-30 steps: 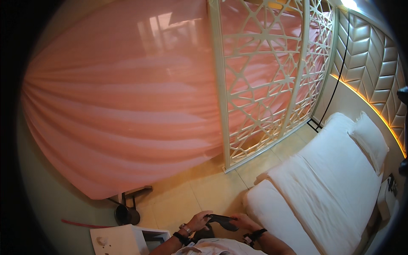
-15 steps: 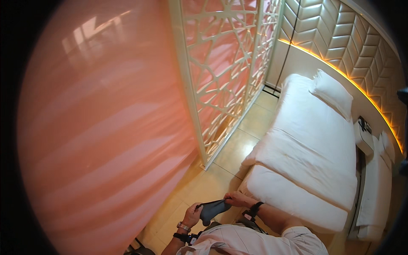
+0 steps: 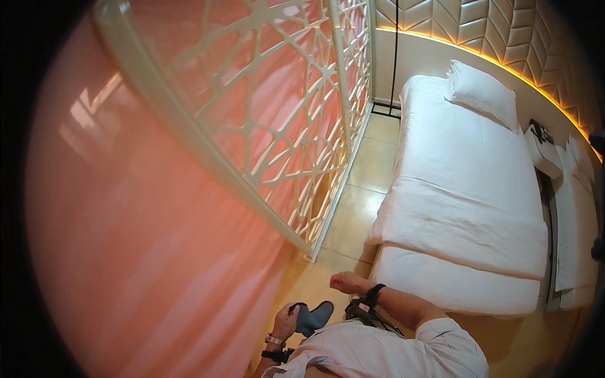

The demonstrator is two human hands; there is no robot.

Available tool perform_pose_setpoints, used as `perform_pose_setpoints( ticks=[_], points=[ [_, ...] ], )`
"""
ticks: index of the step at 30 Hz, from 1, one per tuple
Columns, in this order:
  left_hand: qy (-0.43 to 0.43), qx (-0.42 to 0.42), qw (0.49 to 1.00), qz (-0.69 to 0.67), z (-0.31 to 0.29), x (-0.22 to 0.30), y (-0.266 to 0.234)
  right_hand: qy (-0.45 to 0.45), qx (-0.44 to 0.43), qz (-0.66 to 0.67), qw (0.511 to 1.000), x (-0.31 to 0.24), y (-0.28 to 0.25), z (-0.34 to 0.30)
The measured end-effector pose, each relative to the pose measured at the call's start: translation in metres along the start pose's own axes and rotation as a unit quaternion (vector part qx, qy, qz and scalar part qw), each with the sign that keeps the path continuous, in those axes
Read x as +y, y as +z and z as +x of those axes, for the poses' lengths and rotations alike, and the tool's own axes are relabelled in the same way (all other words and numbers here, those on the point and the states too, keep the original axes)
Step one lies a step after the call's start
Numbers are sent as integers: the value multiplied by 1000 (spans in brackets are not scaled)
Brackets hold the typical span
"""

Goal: The person wipes a white decorative room divider with a yellow cloth, moving methodically across the lattice pattern. The person also wipes the padded wall behind the divider and the integrated light strip.

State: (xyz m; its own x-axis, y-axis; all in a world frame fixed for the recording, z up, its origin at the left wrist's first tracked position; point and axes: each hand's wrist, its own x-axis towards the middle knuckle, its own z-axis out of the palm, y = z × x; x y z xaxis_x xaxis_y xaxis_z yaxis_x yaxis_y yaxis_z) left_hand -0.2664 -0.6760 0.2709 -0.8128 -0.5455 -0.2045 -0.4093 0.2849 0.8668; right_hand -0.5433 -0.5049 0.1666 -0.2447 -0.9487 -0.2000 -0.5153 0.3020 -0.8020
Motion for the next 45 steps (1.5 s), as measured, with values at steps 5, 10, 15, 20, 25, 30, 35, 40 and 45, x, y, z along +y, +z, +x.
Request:
perform_pose_setpoints(
  ticks=[5,10,15,20,25,30,35,40,45],
  points=[
    [-4,61,998,23,77,27,-10,58,13,185,981,-25,-86,36],
    [7,-20,999,-40,162,49,18,52,38,280,958,-51,-113,42],
    [168,-216,958,-81,244,77,55,12,154,270,951,-9,-88,60],
    [162,-328,924,-111,283,89,78,93,186,319,925,-16,-104,49],
    [113,-406,897,-136,311,95,104,218,269,182,920,2,-102,37],
    [126,-387,911,-66,339,123,141,218,380,253,863,36,-130,12],
    [159,-392,902,81,387,168,157,230,424,234,844,62,-192,15],
    [133,-430,889,82,443,187,177,187,469,195,841,107,-233,37],
    [212,-408,882,108,536,167,228,277,503,222,788,189,-220,52]
  ],
)
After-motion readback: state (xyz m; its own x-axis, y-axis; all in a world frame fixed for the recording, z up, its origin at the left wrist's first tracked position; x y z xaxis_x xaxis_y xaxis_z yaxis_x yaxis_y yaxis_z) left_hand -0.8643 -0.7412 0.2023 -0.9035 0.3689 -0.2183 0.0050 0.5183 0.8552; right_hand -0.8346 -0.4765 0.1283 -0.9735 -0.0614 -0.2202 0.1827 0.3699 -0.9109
